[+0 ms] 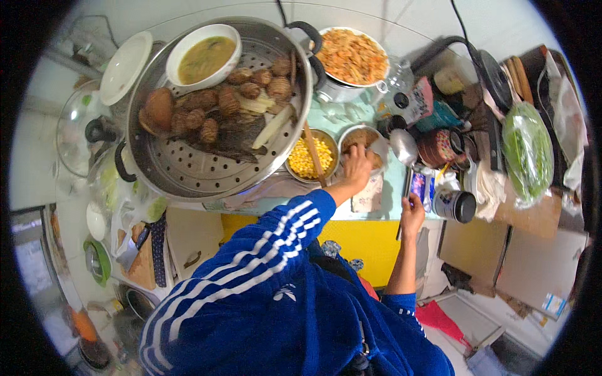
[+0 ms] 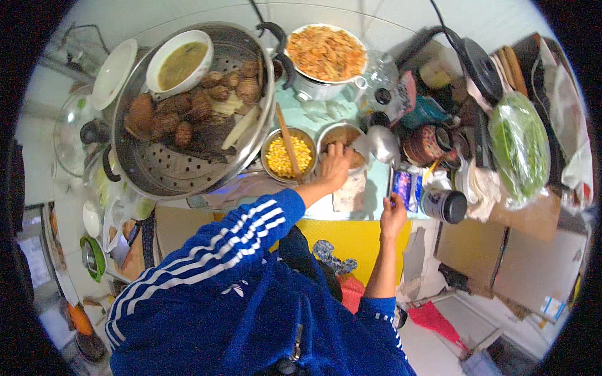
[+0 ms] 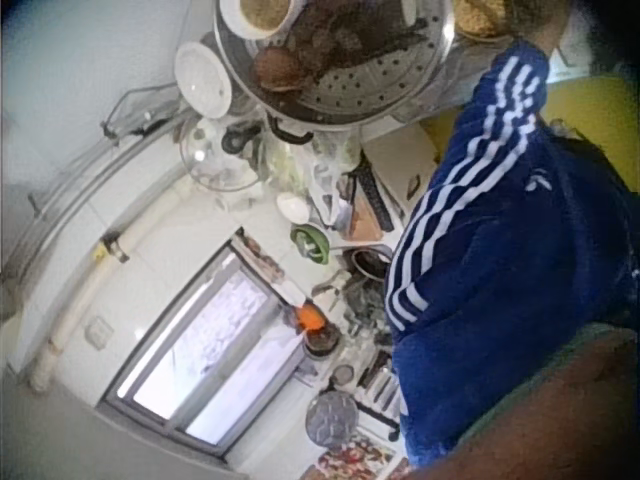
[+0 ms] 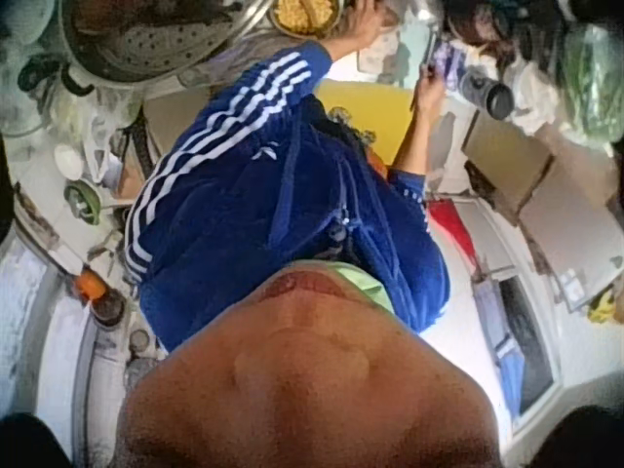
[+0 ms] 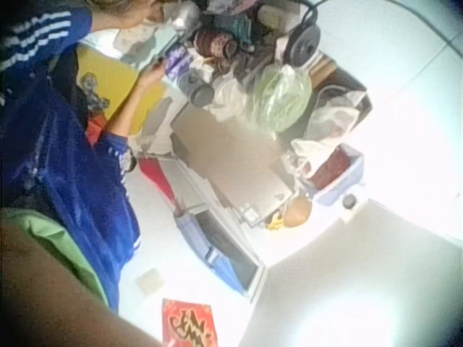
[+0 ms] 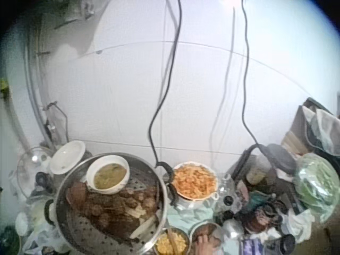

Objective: The person places dried bamboo shoots and meatballs into a steamer basket, adds broth, and covers the steamer. They then wash a bowl and a metal pot in the sink.

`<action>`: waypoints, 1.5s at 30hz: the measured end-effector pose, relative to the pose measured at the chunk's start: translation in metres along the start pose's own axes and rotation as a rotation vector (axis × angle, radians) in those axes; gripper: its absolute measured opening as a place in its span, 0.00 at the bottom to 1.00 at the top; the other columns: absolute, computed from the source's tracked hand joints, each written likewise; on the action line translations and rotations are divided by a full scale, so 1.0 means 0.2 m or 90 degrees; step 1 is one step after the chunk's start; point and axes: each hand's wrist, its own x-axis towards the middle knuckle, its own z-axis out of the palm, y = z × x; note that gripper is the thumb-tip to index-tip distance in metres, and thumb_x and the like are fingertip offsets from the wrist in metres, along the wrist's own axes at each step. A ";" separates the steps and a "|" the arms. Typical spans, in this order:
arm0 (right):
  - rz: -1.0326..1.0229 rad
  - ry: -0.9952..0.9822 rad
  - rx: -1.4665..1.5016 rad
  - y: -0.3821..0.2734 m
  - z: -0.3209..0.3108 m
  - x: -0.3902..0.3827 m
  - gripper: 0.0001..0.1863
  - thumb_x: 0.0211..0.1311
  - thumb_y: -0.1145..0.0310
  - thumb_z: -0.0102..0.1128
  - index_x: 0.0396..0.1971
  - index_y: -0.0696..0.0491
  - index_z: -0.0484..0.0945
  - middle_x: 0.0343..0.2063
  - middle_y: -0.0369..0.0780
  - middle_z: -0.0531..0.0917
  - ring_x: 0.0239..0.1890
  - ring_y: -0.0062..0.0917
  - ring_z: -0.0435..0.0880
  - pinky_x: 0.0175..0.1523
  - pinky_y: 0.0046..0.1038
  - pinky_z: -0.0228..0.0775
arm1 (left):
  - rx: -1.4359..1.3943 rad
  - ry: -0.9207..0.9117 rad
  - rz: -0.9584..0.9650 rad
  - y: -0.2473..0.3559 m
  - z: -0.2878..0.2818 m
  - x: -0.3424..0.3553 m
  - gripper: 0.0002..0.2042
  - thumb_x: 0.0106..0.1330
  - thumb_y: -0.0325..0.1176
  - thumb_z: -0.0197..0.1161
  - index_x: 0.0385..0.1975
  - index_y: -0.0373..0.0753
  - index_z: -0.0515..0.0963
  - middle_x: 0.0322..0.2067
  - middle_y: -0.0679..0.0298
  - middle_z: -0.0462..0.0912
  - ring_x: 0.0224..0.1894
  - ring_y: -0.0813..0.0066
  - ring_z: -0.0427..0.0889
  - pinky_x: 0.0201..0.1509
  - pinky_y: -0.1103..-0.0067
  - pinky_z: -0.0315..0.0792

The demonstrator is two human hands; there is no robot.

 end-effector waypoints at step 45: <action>0.037 0.001 -0.003 -0.11 -0.08 -0.11 0.12 0.50 0.68 0.59 0.36 0.54 0.77 0.27 0.42 0.81 0.24 0.30 0.79 0.34 0.29 0.69 | -0.242 0.051 0.261 0.39 -1.46 -0.55 0.13 0.49 0.27 0.61 0.36 0.35 0.74 0.33 0.55 0.74 0.36 0.60 0.75 0.39 0.72 0.71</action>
